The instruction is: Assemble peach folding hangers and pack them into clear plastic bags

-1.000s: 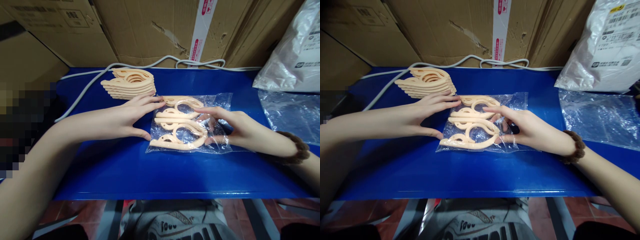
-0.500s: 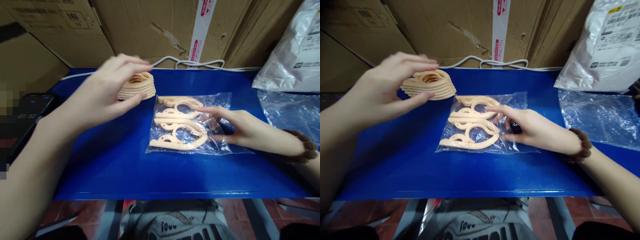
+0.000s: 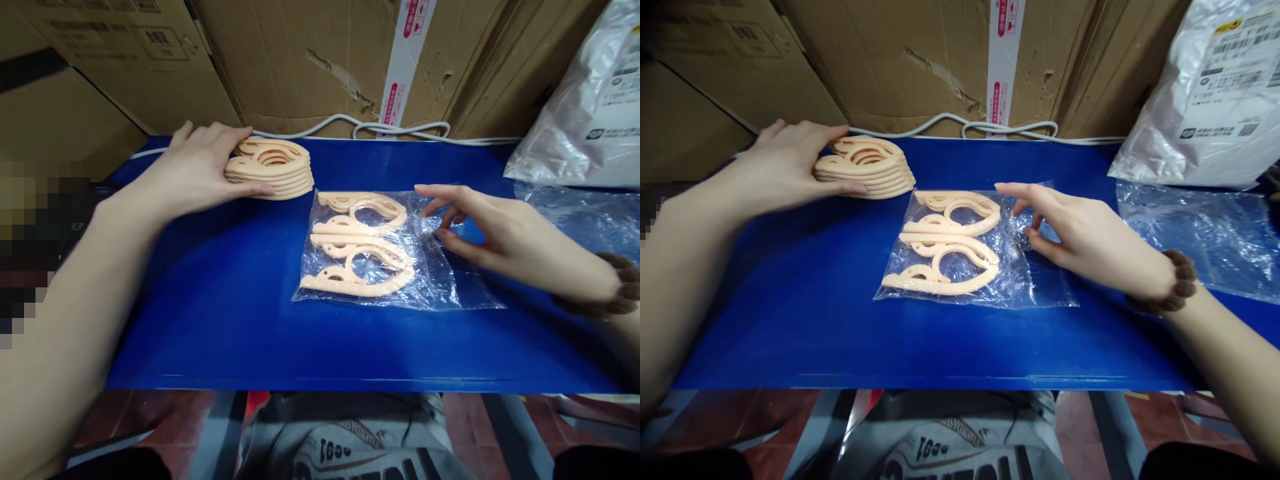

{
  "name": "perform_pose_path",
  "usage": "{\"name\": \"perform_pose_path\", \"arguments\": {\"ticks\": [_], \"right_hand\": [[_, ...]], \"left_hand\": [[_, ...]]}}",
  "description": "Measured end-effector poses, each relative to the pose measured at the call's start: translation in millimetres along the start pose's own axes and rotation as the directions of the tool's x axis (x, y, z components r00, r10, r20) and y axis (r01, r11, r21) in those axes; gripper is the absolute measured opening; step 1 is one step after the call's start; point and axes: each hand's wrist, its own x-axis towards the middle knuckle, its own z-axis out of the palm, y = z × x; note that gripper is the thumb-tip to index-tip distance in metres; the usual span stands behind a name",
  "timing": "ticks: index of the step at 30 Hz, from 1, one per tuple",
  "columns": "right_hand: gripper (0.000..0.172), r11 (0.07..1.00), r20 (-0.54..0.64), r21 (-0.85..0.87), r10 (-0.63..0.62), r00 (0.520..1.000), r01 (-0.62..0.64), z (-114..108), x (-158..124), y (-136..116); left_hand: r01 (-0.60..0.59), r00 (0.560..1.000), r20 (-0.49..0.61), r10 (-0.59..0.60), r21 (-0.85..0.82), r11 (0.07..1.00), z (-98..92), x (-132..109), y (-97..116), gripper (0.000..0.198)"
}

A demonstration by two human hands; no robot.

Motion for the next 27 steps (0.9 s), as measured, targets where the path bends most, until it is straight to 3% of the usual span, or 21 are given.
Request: {"name": "perform_pose_path", "arguments": {"ticks": [12, 15, 18, 23, 27], "right_hand": [[0.062, 1.000, -0.010, -0.028, -0.015, 1.000, 0.015, 1, 0, -2], [0.062, 1.000, -0.009, -0.024, 0.002, 1.000, -0.002, 1, 0, -3], [0.059, 0.998, -0.098, -0.061, 0.025, 0.995, -0.031, -2, 1, -3], [0.046, 0.992, -0.285, -0.089, 0.060, 0.957, -0.089, -9, 2, -9], [0.037, 0.970, -0.305, 0.237, 0.126, 0.944, -0.053, -5, 2, -24]], "left_hand": [[-0.010, 1.000, 0.022, 0.009, 0.076, 0.997, 1.6, 0, 4, 0.084], [0.024, 0.998, -0.061, -0.022, 0.037, 0.999, -1.6, -4, 9, 0.089], [0.042, 0.980, -0.194, -0.044, -0.014, 0.999, -4.3, -5, 18, 0.091], [-0.121, 0.923, -0.375, 0.090, -0.061, 0.991, -7.6, -9, 55, 0.110], [-0.322, 0.900, -0.334, 0.280, -0.078, 0.943, -10.0, -23, 103, 0.099]]}}
